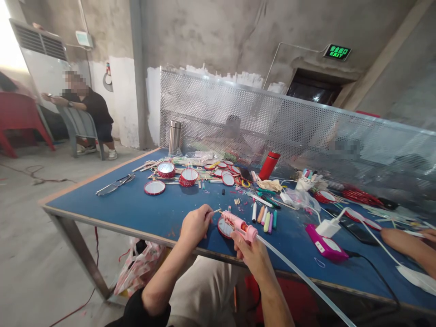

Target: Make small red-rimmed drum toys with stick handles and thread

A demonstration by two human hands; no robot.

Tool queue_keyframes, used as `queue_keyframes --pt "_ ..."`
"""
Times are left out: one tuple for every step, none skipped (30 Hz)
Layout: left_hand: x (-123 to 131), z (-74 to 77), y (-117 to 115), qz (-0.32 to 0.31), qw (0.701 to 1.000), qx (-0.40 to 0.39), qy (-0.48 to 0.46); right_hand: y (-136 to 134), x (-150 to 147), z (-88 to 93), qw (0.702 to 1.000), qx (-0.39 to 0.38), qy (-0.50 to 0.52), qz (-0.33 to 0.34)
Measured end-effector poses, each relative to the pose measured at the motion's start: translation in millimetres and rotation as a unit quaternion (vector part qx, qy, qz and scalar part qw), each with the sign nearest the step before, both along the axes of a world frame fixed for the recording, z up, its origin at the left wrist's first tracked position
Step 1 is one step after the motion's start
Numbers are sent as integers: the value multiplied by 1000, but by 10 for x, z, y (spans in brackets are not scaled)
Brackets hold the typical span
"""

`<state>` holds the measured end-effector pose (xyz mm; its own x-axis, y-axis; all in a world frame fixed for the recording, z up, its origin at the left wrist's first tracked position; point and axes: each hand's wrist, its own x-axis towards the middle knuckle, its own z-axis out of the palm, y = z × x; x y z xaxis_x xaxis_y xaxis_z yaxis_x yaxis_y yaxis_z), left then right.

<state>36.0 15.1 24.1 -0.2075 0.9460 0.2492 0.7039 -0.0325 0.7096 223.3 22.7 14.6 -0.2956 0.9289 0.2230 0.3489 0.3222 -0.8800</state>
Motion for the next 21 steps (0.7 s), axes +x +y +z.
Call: queue_keyframes --pt "0 -1 -1 0 1000 -1 0 2 1 -3 1000 2 -1 1" --pt "0 -2 -2 1 1000 -1 1 3 2 -4 1000 4 -1 1" --pt "0 -2 -2 1 1000 -1 1 4 4 -4 1000 5 0 1" --pt "0 -1 -3 2 1000 -2 1 4 4 -3 1000 5 2 0" --pt "0 1 -4 3 1000 -3 1 3 5 -1 1000 3 3 2" --pt "-1 4 -4 3 1000 -4 1 1 5 2 1000 1 3 3" --pt "-1 8 -5 4 1000 -6 2 -1 5 5 1000 -1 3 5" --pt "-1 12 -6 4 1000 -7 2 -3 5 8 1000 -2 2 6" --pt "-2 16 -6 4 1000 -7 2 -6 4 11 1000 -2 1 6" --pt "-2 19 -6 3 1000 -7 2 -9 4 15 1000 -1 2 5" --pt "-3 21 -6 3 1000 -7 2 -12 3 18 1000 0 2 2" --pt "-3 22 -5 2 1000 -8 2 -15 3 21 1000 1 3 0" --pt "-3 22 -4 2 1000 -8 2 -17 3 25 1000 2 4 0" --pt "-3 20 -3 2 1000 -9 2 -19 3 28 1000 2 5 -1" --pt "-2 18 -3 2 1000 -8 2 -20 3 31 1000 2 5 0" --pt "-1 16 -3 2 1000 -8 1 -22 2 35 1000 1 6 1" --pt "1 15 -3 2 1000 -6 -1 -24 2 39 1000 0 5 3" --pt "3 14 -4 1 1000 -5 -2 -28 0 43 1000 -2 6 5" --pt "4 14 -6 0 1000 -3 -4 -33 -3 47 1000 -5 6 4" --pt "6 14 -8 -2 1000 -1 -6 -39 -7 51 1000 -7 9 1" --pt "7 15 -9 -3 1000 0 -7 -45 -12 55 1000 -11 13 -4"
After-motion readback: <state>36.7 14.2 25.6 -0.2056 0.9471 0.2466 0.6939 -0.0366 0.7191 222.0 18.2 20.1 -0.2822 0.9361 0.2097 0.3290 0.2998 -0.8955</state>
